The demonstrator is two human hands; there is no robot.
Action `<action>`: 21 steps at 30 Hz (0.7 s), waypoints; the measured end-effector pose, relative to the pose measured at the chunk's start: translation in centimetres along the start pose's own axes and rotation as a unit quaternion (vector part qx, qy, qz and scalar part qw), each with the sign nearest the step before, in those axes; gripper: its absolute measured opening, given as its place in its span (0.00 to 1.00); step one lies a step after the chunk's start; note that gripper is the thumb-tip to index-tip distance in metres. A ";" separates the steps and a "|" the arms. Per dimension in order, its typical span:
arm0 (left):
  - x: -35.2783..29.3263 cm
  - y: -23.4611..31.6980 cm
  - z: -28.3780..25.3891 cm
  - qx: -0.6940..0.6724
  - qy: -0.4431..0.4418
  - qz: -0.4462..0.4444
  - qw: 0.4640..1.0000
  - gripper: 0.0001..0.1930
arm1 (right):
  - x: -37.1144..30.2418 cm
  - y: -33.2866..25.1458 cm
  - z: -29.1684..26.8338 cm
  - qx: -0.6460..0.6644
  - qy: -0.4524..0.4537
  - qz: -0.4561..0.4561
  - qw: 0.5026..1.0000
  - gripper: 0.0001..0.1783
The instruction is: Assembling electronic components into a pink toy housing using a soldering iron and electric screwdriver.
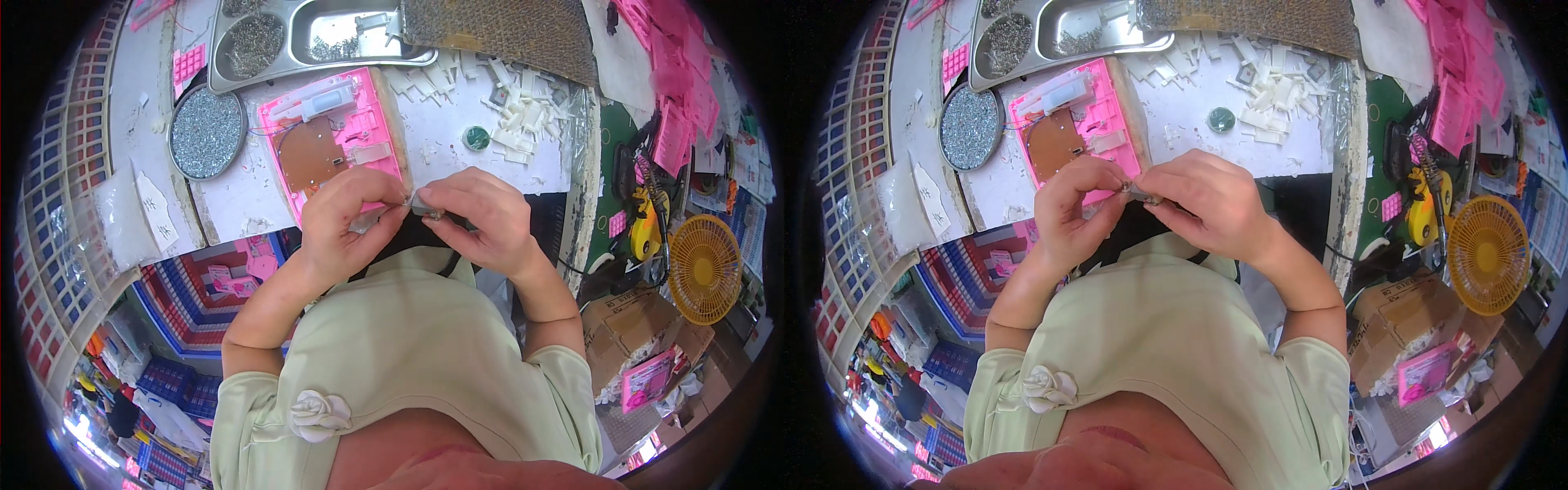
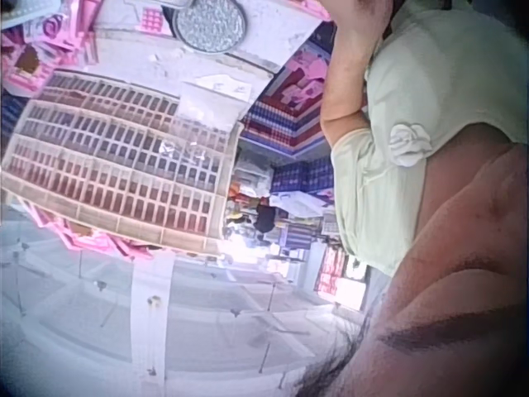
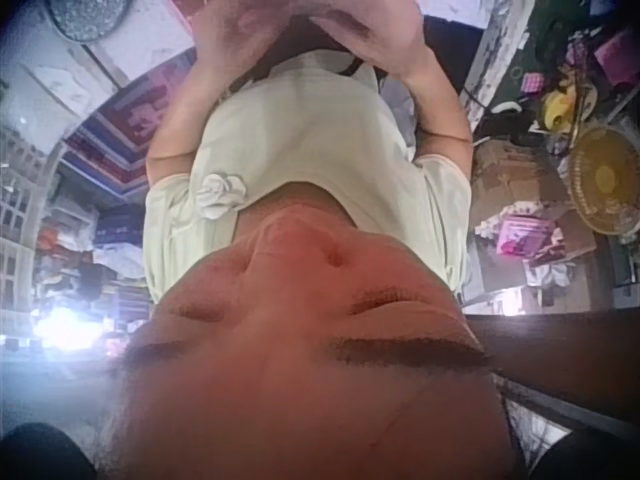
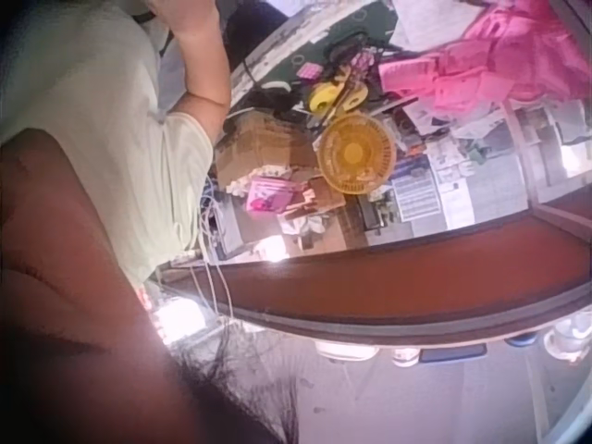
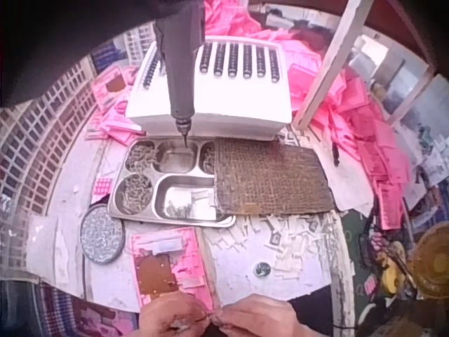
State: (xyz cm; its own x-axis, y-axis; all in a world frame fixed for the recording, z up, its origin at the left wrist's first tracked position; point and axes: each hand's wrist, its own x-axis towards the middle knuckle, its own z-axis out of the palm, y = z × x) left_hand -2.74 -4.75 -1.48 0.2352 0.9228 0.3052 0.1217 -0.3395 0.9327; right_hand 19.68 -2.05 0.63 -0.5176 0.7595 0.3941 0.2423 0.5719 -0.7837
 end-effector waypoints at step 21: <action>-1.0 -0.1 -1.2 0.101 0.089 -0.008 0.991 0.11 | 1.7 1.6 2.3 -0.050 -0.027 -0.090 0.994 0.23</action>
State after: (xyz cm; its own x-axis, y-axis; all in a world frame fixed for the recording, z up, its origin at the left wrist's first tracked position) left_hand -4.14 -5.45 -1.69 0.0603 0.9400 0.3359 0.3196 -0.3370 0.8856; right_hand 17.32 -0.56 -1.08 -0.6022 0.6256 0.4959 0.2210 0.7276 -0.6495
